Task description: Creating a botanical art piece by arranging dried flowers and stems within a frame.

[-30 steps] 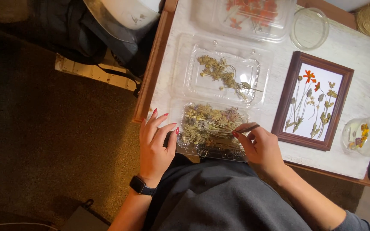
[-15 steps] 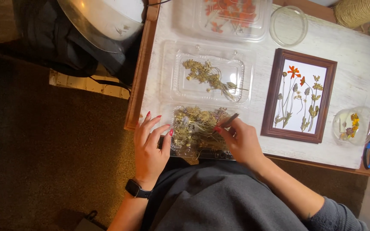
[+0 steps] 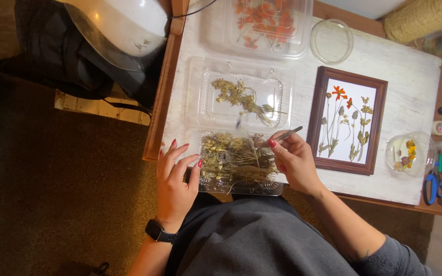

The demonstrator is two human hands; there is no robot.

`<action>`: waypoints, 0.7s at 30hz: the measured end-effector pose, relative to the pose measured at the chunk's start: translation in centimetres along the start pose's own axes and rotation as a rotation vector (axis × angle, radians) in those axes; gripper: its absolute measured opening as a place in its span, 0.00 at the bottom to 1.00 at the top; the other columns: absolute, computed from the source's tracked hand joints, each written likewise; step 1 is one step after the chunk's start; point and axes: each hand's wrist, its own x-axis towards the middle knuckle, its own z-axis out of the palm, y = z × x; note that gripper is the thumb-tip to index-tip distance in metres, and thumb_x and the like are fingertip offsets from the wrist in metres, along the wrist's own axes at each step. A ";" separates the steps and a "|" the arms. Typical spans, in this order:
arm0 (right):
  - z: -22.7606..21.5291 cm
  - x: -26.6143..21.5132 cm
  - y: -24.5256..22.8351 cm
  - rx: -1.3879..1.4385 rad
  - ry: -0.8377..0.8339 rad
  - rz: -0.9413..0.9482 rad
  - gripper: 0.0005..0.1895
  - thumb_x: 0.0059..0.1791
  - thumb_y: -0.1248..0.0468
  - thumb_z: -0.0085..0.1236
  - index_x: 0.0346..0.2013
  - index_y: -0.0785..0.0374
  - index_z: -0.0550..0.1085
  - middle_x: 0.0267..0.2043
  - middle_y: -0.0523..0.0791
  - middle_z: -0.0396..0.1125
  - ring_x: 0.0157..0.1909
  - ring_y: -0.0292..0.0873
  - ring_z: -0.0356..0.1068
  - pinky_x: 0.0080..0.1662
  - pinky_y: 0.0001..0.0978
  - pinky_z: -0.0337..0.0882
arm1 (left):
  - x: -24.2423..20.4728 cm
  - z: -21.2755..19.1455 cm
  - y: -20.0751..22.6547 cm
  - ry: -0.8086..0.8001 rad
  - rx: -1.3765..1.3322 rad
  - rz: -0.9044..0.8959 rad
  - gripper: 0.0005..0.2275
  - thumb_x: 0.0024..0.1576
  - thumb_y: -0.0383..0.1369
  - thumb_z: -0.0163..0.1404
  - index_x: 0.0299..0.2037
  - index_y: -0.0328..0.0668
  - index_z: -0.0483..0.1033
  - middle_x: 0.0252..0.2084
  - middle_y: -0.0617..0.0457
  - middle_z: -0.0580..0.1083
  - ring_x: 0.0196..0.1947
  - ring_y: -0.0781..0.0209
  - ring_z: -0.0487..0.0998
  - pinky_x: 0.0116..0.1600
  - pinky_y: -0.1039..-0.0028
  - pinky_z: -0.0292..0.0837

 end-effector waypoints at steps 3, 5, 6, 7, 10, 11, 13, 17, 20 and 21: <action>1.3 0.1 -1.7 0.067 0.124 -0.024 0.06 0.53 0.66 0.55 0.43 0.66 0.71 0.34 0.41 0.72 0.18 0.28 0.52 0.21 0.24 0.51 | -0.2 0.4 -0.2 -0.013 0.024 -0.006 0.07 0.56 0.26 0.57 0.43 0.39 0.78 0.56 0.47 0.73 0.66 0.41 0.69 0.70 0.53 0.61; 1.3 0.3 -1.9 0.020 0.148 -0.058 0.06 0.54 0.67 0.56 0.43 0.66 0.72 0.34 0.41 0.71 0.19 0.28 0.52 0.22 0.23 0.51 | -0.2 0.6 -0.1 -0.008 0.014 0.002 0.07 0.56 0.26 0.57 0.43 0.39 0.79 0.57 0.47 0.73 0.66 0.41 0.69 0.71 0.53 0.61; 1.3 0.4 -1.9 -0.026 0.169 -0.082 0.05 0.54 0.67 0.56 0.43 0.67 0.73 0.33 0.41 0.69 0.19 0.28 0.52 0.22 0.23 0.51 | -0.2 0.6 0.0 -0.008 0.008 0.001 0.07 0.56 0.26 0.57 0.43 0.40 0.79 0.57 0.47 0.73 0.67 0.41 0.69 0.72 0.53 0.60; 1.3 0.4 -2.1 -0.024 0.170 -0.085 0.05 0.54 0.67 0.56 0.43 0.67 0.73 0.33 0.41 0.69 0.19 0.28 0.52 0.22 0.23 0.51 | -0.1 0.7 0.2 -0.008 0.008 0.004 0.07 0.56 0.26 0.57 0.43 0.40 0.79 0.57 0.47 0.73 0.67 0.41 0.69 0.72 0.53 0.60; 1.4 0.2 -2.4 -0.067 0.199 -0.070 0.05 0.53 0.68 0.57 0.42 0.66 0.73 0.33 0.42 0.70 0.19 0.28 0.52 0.22 0.23 0.51 | -0.2 0.8 0.8 -0.027 0.026 0.014 0.07 0.56 0.27 0.57 0.43 0.41 0.79 0.58 0.48 0.73 0.67 0.42 0.69 0.72 0.51 0.59; 1.4 0.1 -2.4 -0.057 0.194 -0.085 0.05 0.53 0.67 0.56 0.42 0.66 0.73 0.33 0.42 0.70 0.19 0.28 0.52 0.21 0.24 0.50 | -0.1 0.9 1.0 -0.048 0.053 0.038 0.07 0.56 0.28 0.57 0.44 0.41 0.80 0.58 0.48 0.72 0.68 0.42 0.68 0.73 0.50 0.58; 1.3 0.1 -2.6 -0.046 0.190 -0.108 0.05 0.53 0.67 0.56 0.42 0.66 0.73 0.33 0.42 0.71 0.18 0.28 0.51 0.21 0.24 0.50 | 0.2 1.5 1.4 -0.065 0.079 0.069 0.07 0.57 0.28 0.57 0.44 0.42 0.80 0.58 0.48 0.72 0.68 0.42 0.67 0.73 0.48 0.57; 1.1 0.0 -2.4 0.145 0.152 -0.067 0.05 0.54 0.66 0.56 0.42 0.65 0.72 0.33 0.42 0.71 0.19 0.28 0.51 0.22 0.23 0.49 | 0.4 2.5 2.5 -0.145 0.112 0.172 0.10 0.57 0.34 0.58 0.46 0.43 0.81 0.60 0.47 0.71 0.69 0.41 0.65 0.74 0.41 0.50; -0.1 0.0 -2.0 0.305 0.129 -0.005 0.04 0.54 0.66 0.56 0.42 0.63 0.72 0.28 0.39 0.65 0.19 0.28 0.49 0.22 0.23 0.49 | 0.4 3.5 2.7 -0.215 0.143 0.244 0.13 0.56 0.37 0.57 0.48 0.43 0.81 0.61 0.46 0.70 0.70 0.39 0.63 0.73 0.39 0.46; -0.6 0.0 -1.8 0.397 0.119 0.030 0.04 0.55 0.65 0.57 0.43 0.62 0.72 0.24 0.36 0.59 0.20 0.28 0.49 0.23 0.21 0.50 | 0.3 3.9 2.6 -0.240 0.179 0.288 0.13 0.56 0.38 0.57 0.49 0.43 0.81 0.62 0.45 0.70 0.70 0.38 0.63 0.72 0.39 0.44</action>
